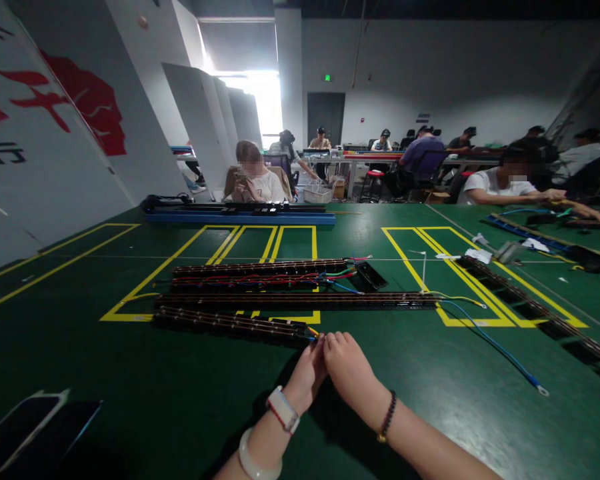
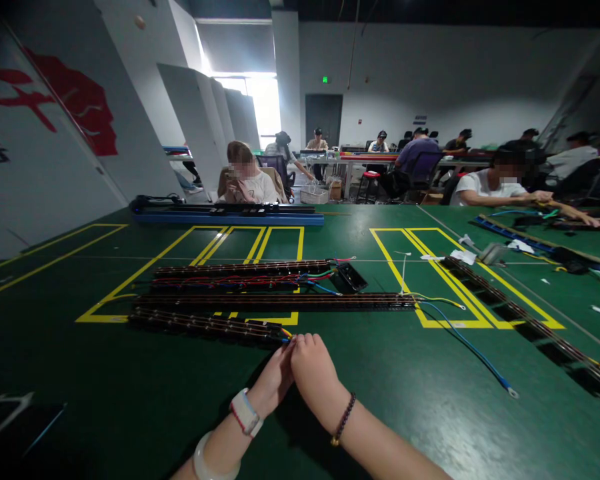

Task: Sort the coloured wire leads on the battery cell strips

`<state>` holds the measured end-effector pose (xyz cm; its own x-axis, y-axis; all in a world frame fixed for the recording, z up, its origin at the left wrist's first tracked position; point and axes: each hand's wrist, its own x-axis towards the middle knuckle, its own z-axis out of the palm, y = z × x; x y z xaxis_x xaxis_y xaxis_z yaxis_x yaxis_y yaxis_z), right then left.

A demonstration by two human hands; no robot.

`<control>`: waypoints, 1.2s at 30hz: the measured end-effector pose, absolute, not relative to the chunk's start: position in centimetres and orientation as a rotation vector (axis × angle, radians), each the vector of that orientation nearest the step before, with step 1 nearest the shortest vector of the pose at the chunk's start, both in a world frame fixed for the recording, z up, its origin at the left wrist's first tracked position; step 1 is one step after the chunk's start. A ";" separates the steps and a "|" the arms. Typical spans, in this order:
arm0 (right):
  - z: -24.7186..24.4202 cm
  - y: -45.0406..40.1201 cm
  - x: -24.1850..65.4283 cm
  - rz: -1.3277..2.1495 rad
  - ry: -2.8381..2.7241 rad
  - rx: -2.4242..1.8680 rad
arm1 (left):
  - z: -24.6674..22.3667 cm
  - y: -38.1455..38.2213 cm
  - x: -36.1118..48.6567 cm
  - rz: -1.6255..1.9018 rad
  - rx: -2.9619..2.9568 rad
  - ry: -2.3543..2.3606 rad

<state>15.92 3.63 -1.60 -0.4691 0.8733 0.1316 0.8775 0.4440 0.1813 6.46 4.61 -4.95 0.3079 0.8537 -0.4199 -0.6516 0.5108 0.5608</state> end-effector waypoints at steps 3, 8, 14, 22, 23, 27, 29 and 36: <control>-1.9 2.8 15.6 -0.397 -2.636 -1.600 | -5.0 4.6 6.3 1.004 0.318 0.733; 0.0 2.3 16.1 -0.294 -2.712 -1.609 | -5.1 4.7 6.3 0.987 0.343 0.788; 4.4 3.1 18.3 -0.015 -2.551 -1.794 | -5.1 4.7 6.6 0.990 0.417 0.775; 3.3 3.0 18.9 0.184 -2.691 -1.878 | -5.0 4.7 6.7 0.959 0.484 0.830; 3.2 3.2 19.0 0.170 -2.685 -1.873 | -5.0 4.8 6.7 0.959 0.483 0.823; 3.3 4.4 20.1 0.073 -2.577 -1.924 | -5.4 4.9 6.7 0.978 0.487 0.812; 3.2 5.3 20.8 0.046 -2.456 -1.961 | -5.5 4.9 6.7 0.990 0.490 0.812; 0.1 7.8 21.8 0.182 -2.218 -1.946 | -5.1 5.0 6.2 0.916 0.518 0.807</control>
<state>21.75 7.85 0.10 -0.1234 0.9907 0.0578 0.9679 0.1330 -0.2130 6.18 4.97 -5.07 0.3583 0.8501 -0.3860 -0.4899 0.5231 0.6974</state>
